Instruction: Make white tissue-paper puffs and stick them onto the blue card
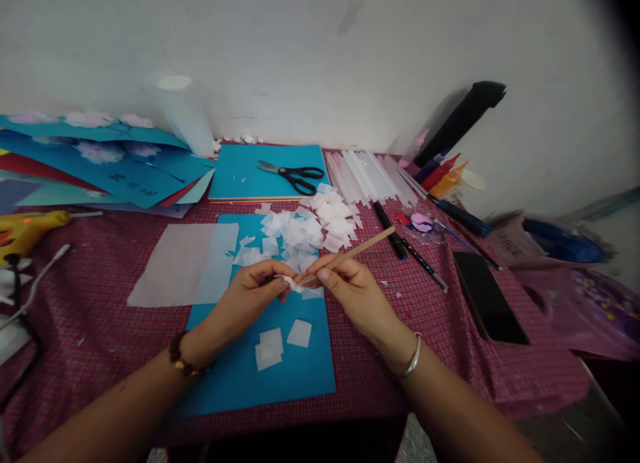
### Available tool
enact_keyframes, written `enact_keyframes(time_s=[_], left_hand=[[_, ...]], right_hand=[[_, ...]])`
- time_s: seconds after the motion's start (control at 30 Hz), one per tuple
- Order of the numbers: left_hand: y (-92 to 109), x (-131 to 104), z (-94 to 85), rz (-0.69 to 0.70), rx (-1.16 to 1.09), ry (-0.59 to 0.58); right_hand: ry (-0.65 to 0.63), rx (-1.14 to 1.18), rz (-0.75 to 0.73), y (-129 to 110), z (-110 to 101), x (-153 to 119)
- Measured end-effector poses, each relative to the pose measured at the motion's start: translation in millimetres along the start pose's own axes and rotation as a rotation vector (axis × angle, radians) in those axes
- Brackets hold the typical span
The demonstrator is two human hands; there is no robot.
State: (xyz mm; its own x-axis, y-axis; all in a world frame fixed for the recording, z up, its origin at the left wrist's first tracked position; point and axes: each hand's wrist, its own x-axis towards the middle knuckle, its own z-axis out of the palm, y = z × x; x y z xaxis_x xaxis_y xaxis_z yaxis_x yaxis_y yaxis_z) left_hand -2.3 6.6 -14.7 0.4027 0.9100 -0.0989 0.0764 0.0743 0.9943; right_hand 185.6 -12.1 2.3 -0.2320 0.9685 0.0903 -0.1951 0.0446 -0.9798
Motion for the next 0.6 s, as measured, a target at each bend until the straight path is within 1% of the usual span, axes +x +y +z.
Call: enact_keyframes(time_s=[0.07, 0.1, 0.13, 0.23, 0.27, 0.3, 0.33, 0.4, 0.43, 0.5, 0.6], left_hand=[[1.3, -0.4, 2.1, -0.016, -0.009, 0.014], [3.0, -0.9, 3.0, -0.017, -0.008, 0.041], [5.1, -1.5, 3.8, -0.009, 0.002, 0.090], [12.5, -4.6, 4.7, 0.043, 0.101, 0.286], [14.4, -5.7, 4.8, 0.050, 0.139, 0.310], [15.8, -6.8, 4.9, 0.043, 0.162, 0.293], [16.7, -7.7, 5.3, 0.024, 0.164, 0.243], [17.2, -8.7, 7.0, -0.033, 0.120, 0.107], [17.1, -8.7, 8.4, -0.061, 0.093, 0.061], [16.9, -8.2, 11.3, -0.099, 0.077, 0.029], [17.4, -7.3, 14.1, -0.110, 0.107, 0.048]], right_hand=[[0.038, 0.018, 0.027, 2.0, 0.3, -0.1], [0.058, 0.030, 0.039, 2.9, 0.3, 0.0], [0.078, 0.043, 0.045, 3.7, 0.2, 0.1], [0.134, 0.096, 0.033, 4.8, -0.5, 0.9], [0.151, 0.107, 0.021, 4.5, -0.7, 1.1], [0.163, 0.107, 0.010, 3.9, -0.8, 1.1], [0.171, 0.089, -0.001, 3.1, -0.7, 0.9], [0.162, 0.012, -0.016, 0.8, -0.1, 0.0], [0.151, -0.034, -0.023, -0.3, 0.4, -0.7], [0.123, -0.108, -0.036, -1.9, 1.7, -1.9], [0.106, -0.146, -0.053, -1.9, 3.2, -2.5]])
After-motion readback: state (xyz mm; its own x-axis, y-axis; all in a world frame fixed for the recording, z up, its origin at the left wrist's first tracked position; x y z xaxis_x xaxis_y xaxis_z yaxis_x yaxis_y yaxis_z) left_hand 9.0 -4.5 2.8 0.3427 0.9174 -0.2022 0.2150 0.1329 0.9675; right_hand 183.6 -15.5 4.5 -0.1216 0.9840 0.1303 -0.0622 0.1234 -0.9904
